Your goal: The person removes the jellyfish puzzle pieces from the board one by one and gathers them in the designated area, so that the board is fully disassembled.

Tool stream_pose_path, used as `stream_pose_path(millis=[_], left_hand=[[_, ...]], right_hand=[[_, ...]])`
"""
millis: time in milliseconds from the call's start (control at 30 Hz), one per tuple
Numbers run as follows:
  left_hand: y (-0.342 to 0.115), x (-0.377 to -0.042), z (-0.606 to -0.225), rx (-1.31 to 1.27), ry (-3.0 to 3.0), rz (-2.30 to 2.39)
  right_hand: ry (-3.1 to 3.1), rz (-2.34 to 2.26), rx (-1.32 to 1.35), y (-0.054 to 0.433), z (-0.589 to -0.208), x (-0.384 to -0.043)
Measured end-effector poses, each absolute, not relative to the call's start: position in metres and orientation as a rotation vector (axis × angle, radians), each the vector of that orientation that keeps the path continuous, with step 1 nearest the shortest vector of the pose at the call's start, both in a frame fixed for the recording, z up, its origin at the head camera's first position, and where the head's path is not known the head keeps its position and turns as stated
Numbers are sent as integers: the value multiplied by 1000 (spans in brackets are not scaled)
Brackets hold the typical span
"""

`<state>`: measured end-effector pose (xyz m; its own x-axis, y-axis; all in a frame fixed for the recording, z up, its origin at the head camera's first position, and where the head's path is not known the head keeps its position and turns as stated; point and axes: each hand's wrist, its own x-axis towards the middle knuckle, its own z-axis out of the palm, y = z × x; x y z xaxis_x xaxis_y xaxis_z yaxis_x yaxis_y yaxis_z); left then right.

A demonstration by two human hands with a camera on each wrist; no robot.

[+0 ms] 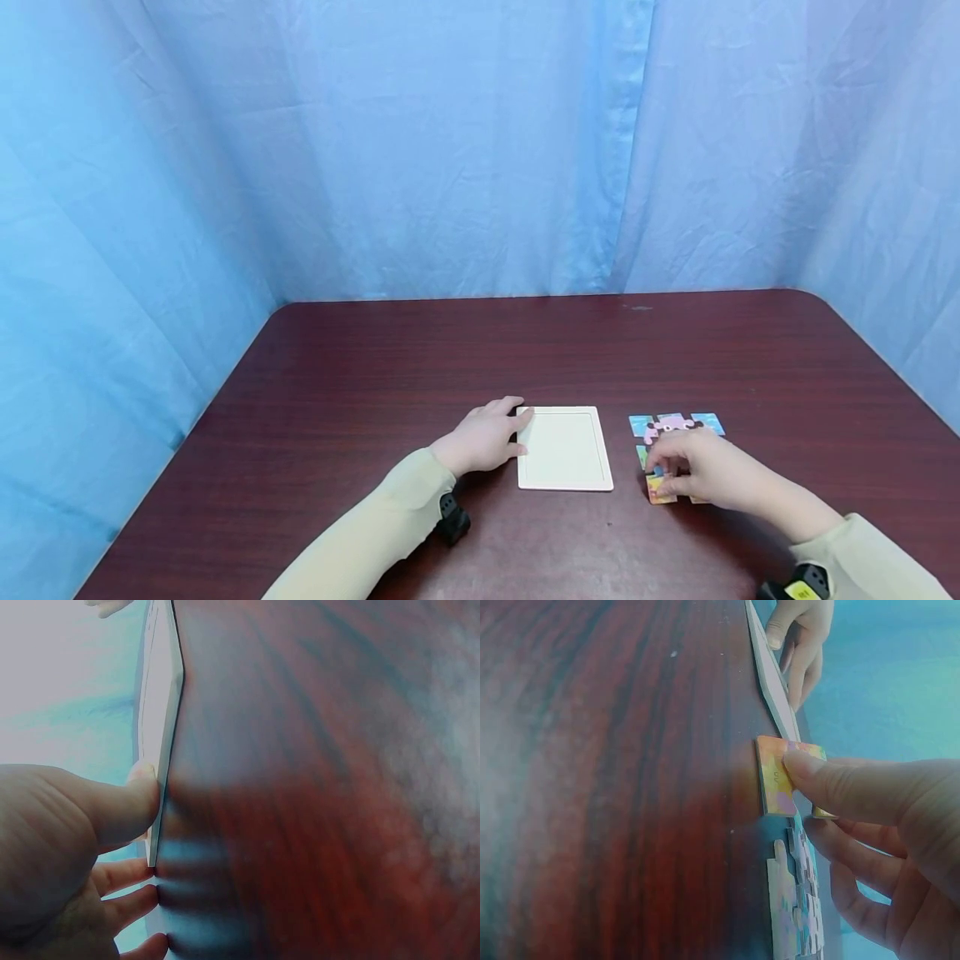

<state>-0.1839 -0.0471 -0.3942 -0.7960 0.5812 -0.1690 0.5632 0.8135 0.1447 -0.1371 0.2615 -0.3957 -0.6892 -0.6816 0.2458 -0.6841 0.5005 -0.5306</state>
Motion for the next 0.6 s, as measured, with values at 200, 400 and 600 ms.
stream_pose_path(millis=[200,400,600], left_hand=[[-47,-184,-393,869,2779,137],[-47,-182,-391,876,2779,145],[-47,-182,-391,885,2785,150]], right_hand=[[-2706,942,1237,262,-397,-137],[-2721,865,1253,260,-396,-137],[-2860,825,1212,258,-390,-139]])
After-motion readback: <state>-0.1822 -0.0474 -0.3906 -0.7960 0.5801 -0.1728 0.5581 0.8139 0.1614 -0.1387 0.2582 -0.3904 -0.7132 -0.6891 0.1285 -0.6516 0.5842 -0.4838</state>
